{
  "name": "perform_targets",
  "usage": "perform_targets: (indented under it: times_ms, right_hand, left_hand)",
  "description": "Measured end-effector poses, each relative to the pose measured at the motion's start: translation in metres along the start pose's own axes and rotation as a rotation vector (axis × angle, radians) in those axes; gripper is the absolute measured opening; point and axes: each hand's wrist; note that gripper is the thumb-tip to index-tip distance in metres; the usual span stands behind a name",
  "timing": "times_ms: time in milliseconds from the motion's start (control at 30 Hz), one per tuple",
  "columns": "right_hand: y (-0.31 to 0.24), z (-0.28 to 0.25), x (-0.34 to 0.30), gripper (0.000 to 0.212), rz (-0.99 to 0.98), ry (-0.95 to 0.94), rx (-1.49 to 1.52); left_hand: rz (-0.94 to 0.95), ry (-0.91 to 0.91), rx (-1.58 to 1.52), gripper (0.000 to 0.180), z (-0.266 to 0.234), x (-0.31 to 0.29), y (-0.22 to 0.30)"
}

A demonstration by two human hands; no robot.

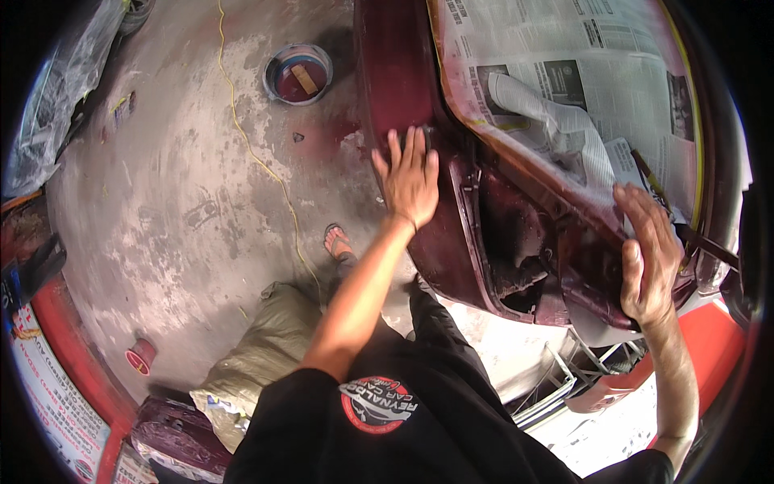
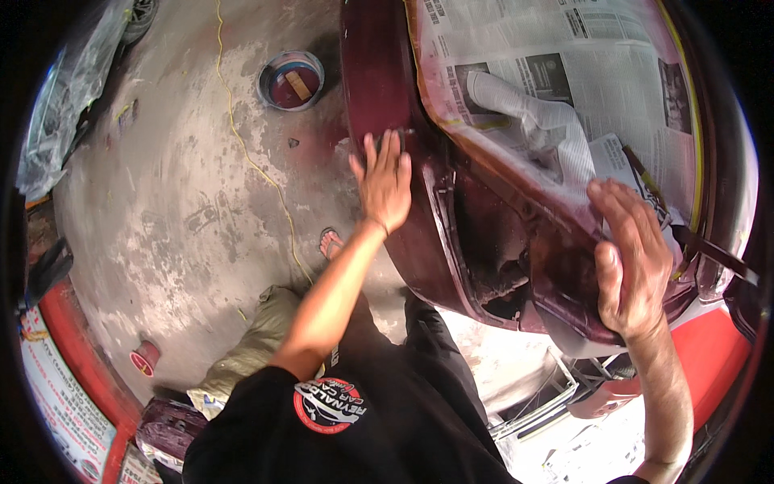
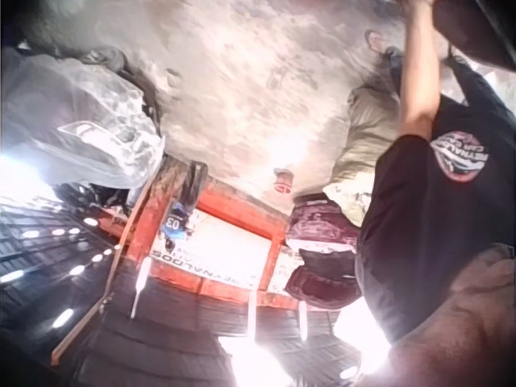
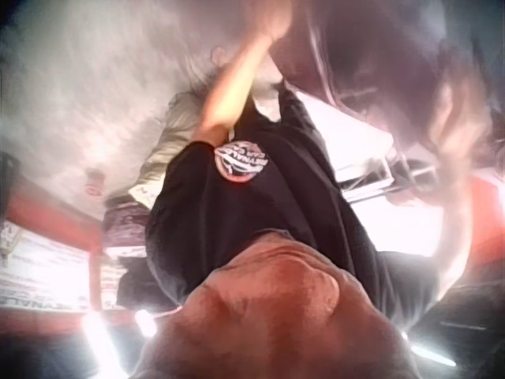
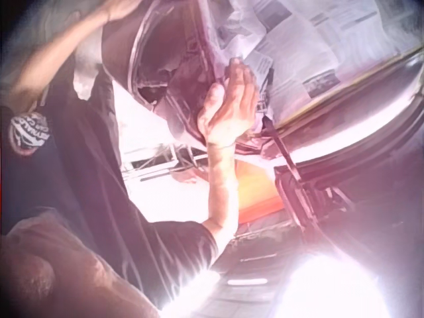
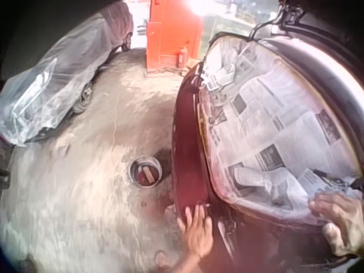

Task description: The person sits on the floor and uses a sanding block to rub the surface of a maroon car bumper. They repeatedly dip the block into a bucket of liquid and continue sanding the bumper's surface.

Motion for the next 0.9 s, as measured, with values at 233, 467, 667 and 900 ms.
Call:
perform_targets:
  times_ms: [233, 467, 667, 900]
  right_hand:
    - [-0.009, 0.007, 0.003, 0.043, -0.083, 0.125, -0.061]
    - [-0.004, 0.017, 0.000, 0.044, -0.317, 0.242, -0.077]
    - [-0.002, 0.019, 0.000, 0.048, -0.234, 0.221, 0.001]
    - [-0.001, 0.021, 0.006, 0.057, -0.186, 0.151, 0.009]
  left_hand:
    - [0.041, 0.196, -0.219, 0.074, 0.056, -0.092, 0.036]
    - [-0.088, 0.253, -0.253, 0.075, 0.122, -0.237, 0.103]
    - [-0.281, 0.315, -0.307, 0.073, 0.050, -0.082, 0.033]
    - [-0.230, 0.416, -0.378, 0.074, 0.147, -0.251, 0.088]
Point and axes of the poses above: each hand's wrist, its own x-axis towards the middle knuckle, its own z-axis out of the palm, y = z × x, and after that the axes turned 3 degrees about -y, right-handed
